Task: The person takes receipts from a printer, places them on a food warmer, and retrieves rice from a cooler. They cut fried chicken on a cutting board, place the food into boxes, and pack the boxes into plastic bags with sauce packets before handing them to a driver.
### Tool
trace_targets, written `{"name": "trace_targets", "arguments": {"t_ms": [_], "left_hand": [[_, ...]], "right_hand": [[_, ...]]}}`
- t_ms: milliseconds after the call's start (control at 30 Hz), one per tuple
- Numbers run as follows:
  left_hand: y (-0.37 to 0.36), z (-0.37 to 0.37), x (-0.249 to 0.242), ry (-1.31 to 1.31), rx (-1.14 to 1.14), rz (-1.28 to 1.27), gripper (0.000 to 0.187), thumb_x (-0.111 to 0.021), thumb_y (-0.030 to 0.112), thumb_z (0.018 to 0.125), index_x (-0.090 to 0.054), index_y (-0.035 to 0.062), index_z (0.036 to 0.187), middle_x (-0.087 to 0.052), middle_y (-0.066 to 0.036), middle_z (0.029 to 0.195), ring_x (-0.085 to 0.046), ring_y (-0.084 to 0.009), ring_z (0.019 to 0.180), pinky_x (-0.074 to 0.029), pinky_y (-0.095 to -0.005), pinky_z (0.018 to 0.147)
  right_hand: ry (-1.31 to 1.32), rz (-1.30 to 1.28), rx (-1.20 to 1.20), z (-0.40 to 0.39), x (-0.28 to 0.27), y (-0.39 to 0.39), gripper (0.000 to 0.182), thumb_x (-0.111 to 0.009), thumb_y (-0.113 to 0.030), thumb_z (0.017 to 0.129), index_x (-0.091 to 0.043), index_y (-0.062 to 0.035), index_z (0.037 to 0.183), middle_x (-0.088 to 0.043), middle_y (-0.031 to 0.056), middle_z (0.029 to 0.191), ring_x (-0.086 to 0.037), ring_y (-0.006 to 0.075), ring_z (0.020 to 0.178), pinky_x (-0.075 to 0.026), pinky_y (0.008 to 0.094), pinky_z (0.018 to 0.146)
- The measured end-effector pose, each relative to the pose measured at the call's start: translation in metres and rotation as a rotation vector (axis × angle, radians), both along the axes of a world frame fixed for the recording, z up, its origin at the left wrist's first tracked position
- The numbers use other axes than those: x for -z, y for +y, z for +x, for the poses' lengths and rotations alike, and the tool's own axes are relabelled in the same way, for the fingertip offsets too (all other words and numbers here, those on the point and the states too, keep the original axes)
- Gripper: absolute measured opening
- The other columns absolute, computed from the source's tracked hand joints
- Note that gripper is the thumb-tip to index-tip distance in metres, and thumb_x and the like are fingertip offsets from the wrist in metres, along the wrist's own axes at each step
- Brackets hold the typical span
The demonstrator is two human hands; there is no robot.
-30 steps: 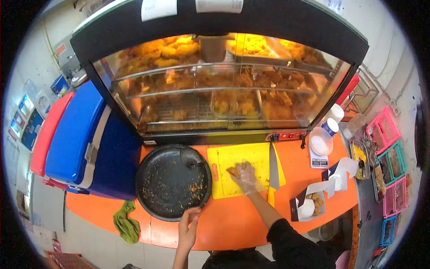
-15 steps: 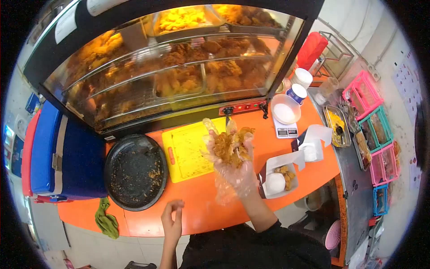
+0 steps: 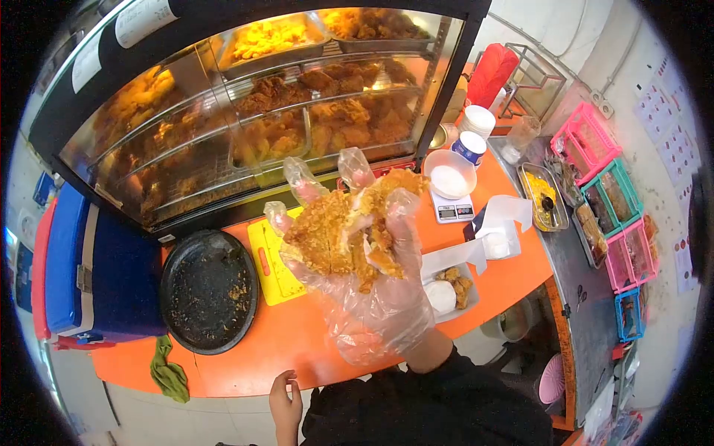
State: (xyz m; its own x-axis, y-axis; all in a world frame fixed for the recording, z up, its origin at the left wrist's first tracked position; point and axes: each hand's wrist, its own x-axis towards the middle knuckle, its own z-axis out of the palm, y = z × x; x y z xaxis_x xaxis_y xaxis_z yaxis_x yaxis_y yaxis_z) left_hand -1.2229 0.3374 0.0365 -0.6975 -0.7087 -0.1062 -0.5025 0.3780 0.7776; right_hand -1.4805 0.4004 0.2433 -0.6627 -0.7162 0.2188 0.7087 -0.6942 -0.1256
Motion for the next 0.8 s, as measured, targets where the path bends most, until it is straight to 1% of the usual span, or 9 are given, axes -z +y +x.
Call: {"name": "trace_targets", "arguments": {"t_ms": [200,367,433,467,533,567,667,767,800], "left_hand": [[-0.007,0.013,0.008,-0.066,0.009,0.006,0.019,-0.048,0.003,0.082,-0.056,-0.0026,0.098,-0.06,-0.015,0.09,-0.059,-0.0274,0.082,-0.046,-0.0339,0.075],[-0.006,0.024,0.013,-0.067,-0.011,-0.005,0.02,-0.049,0.004,0.082,-0.056,-0.0025,0.1,-0.061,-0.015,0.09,-0.059,-0.0277,0.083,-0.045,-0.035,0.076],[-0.005,0.031,0.016,-0.065,-0.019,-0.013,0.02,-0.049,0.004,0.082,-0.056,-0.0024,0.1,-0.061,-0.015,0.09,-0.059,-0.0278,0.083,-0.045,-0.0353,0.076],[-0.005,0.033,0.017,-0.086,-0.017,-0.018,0.02,-0.049,0.004,0.082,-0.056,-0.0023,0.1,-0.061,-0.015,0.091,-0.059,-0.0278,0.083,-0.045,-0.0354,0.076],[-0.006,0.037,0.016,-0.123,-0.023,-0.021,0.021,-0.049,0.004,0.082,-0.056,-0.0021,0.101,-0.061,-0.015,0.091,-0.059,-0.0278,0.084,-0.045,-0.0356,0.076],[-0.006,0.036,0.012,-0.138,-0.021,-0.007,0.022,-0.049,0.003,0.082,-0.056,-0.002,0.101,-0.061,-0.016,0.092,-0.06,-0.0279,0.084,-0.045,-0.0358,0.076],[-0.004,0.038,0.007,-0.167,-0.016,0.034,0.023,-0.05,0.003,0.081,-0.056,-0.0016,0.103,-0.061,-0.016,0.093,-0.06,-0.028,0.083,-0.045,-0.036,0.076],[-0.005,0.043,0.009,-0.176,-0.002,0.054,0.025,-0.05,0.003,0.08,-0.056,-0.0012,0.104,-0.061,-0.016,0.093,-0.06,-0.0279,0.083,-0.046,-0.036,0.076],[-0.005,0.044,0.01,-0.179,0.009,0.046,0.025,-0.05,0.002,0.08,-0.055,-0.001,0.105,-0.061,-0.015,0.093,-0.06,-0.0278,0.083,-0.046,-0.0359,0.076]], "right_hand": [[0.237,0.548,0.032,-0.03,0.056,-0.037,0.044,-0.054,-0.037,0.086,-0.042,-0.0148,0.122,-0.055,0.0087,0.11,-0.059,0.024,0.092,-0.051,0.0288,0.066],[0.984,1.265,0.104,-0.074,0.244,-0.081,0.038,-0.053,-0.025,0.086,-0.043,-0.0102,0.12,-0.058,0.0016,0.087,-0.057,0.0157,0.073,-0.045,0.0274,0.055],[1.924,1.984,0.397,-0.079,0.299,-0.095,0.05,-0.058,-0.025,0.081,-0.041,-0.0113,0.126,-0.057,0.0099,0.103,-0.055,0.0203,0.091,-0.046,0.0338,0.071],[1.931,1.965,0.381,-0.074,0.305,-0.098,0.05,-0.058,-0.025,0.081,-0.041,-0.0113,0.126,-0.057,0.0099,0.103,-0.055,0.0203,0.091,-0.046,0.0338,0.071],[1.888,2.072,0.836,-0.063,0.32,-0.096,0.068,-0.064,-0.031,0.074,-0.034,-0.0133,0.133,-0.045,0.0193,0.124,-0.044,0.028,0.113,-0.039,0.0377,0.088],[1.756,2.021,0.342,-0.063,0.283,-0.091,0.085,-0.069,-0.035,0.07,-0.024,-0.0146,0.139,-0.027,0.0232,0.138,-0.03,0.0352,0.126,-0.028,0.0378,0.101],[1.39,1.75,0.421,-0.071,0.273,-0.075,0.095,-0.074,-0.034,0.065,-0.018,-0.014,0.14,-0.028,0.021,0.139,-0.024,0.0355,0.129,-0.025,0.0401,0.104],[0.601,1.271,0.359,-0.089,0.283,-0.054,0.067,-0.063,-0.017,0.08,-0.028,-0.0094,0.137,-0.038,0.0124,0.134,-0.032,0.025,0.127,-0.027,0.0328,0.103],[0.602,1.278,0.349,-0.094,0.282,-0.046,0.067,-0.063,-0.017,0.08,-0.028,-0.0094,0.137,-0.038,0.0124,0.134,-0.032,0.025,0.127,-0.027,0.0328,0.103]]}}
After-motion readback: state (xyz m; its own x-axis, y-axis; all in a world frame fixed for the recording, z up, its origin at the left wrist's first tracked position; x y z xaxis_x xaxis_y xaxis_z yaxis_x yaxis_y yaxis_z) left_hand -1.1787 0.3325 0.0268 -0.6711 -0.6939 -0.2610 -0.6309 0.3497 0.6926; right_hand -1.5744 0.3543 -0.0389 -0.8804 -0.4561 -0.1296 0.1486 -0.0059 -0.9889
